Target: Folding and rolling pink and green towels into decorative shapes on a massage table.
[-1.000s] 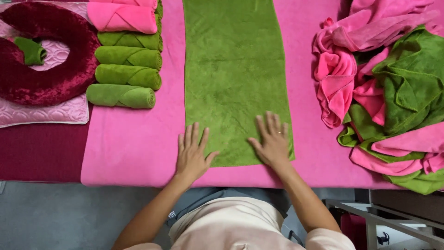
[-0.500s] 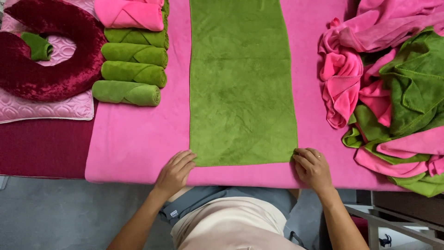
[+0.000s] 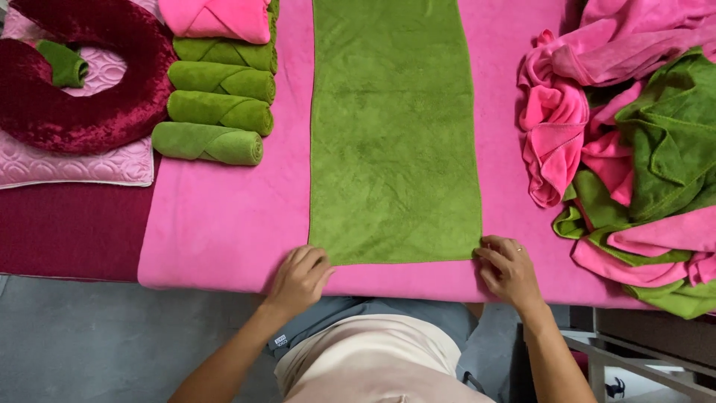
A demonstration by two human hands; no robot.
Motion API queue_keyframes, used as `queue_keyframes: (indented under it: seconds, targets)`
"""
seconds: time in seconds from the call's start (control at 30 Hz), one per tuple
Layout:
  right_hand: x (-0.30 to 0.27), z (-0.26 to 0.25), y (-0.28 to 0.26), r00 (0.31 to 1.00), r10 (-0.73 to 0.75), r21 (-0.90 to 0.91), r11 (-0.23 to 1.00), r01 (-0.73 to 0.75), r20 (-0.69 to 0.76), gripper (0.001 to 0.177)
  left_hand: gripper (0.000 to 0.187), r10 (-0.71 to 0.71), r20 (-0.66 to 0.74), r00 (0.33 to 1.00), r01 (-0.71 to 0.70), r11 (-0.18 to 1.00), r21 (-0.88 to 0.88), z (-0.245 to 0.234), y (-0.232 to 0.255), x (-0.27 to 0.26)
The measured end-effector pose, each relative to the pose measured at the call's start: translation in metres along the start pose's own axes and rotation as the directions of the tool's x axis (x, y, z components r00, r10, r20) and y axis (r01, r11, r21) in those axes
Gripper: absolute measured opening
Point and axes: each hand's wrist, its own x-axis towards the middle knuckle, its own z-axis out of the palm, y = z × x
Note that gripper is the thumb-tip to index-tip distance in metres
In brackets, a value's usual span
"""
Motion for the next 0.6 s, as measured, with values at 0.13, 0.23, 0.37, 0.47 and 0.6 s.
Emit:
queue_keyframes:
  seconds: [0.13,0.23,0.37,0.47,0.6]
  targets:
    - [-0.001,0.004,0.005,1.0,0.003,-0.01,1.0,-0.003,-0.005,0.019,0.018,-0.082,-0.024,0.996,0.083,0.996,0.035,0.022,-0.003,-0.019]
    - [-0.003,0.012,0.007,0.999,0.009,0.01,1.0,-0.008,-0.049,0.015,0.013,-0.143,-0.11,0.984,0.151,0.986,0.069,0.019,0.007,-0.019]
    - [0.018,0.008,0.013,0.991,-0.01,0.154,0.988,0.031,-0.133,0.006,0.015,-0.262,-0.153,0.953,0.268,0.963,0.018,0.022,0.015,-0.019]
    - [0.066,0.009,0.015,0.965,0.126,0.412,0.911,-0.02,-0.231,0.027,0.012,-0.299,-0.25,0.921,0.306,0.952,-0.009,0.033,0.015,-0.022]
    - [0.197,0.026,0.018,0.957,0.11,0.603,0.794,0.079,-0.27,0.013,0.007,-0.414,-0.352,0.84,0.394,0.91,-0.129,0.025,0.021,-0.009]
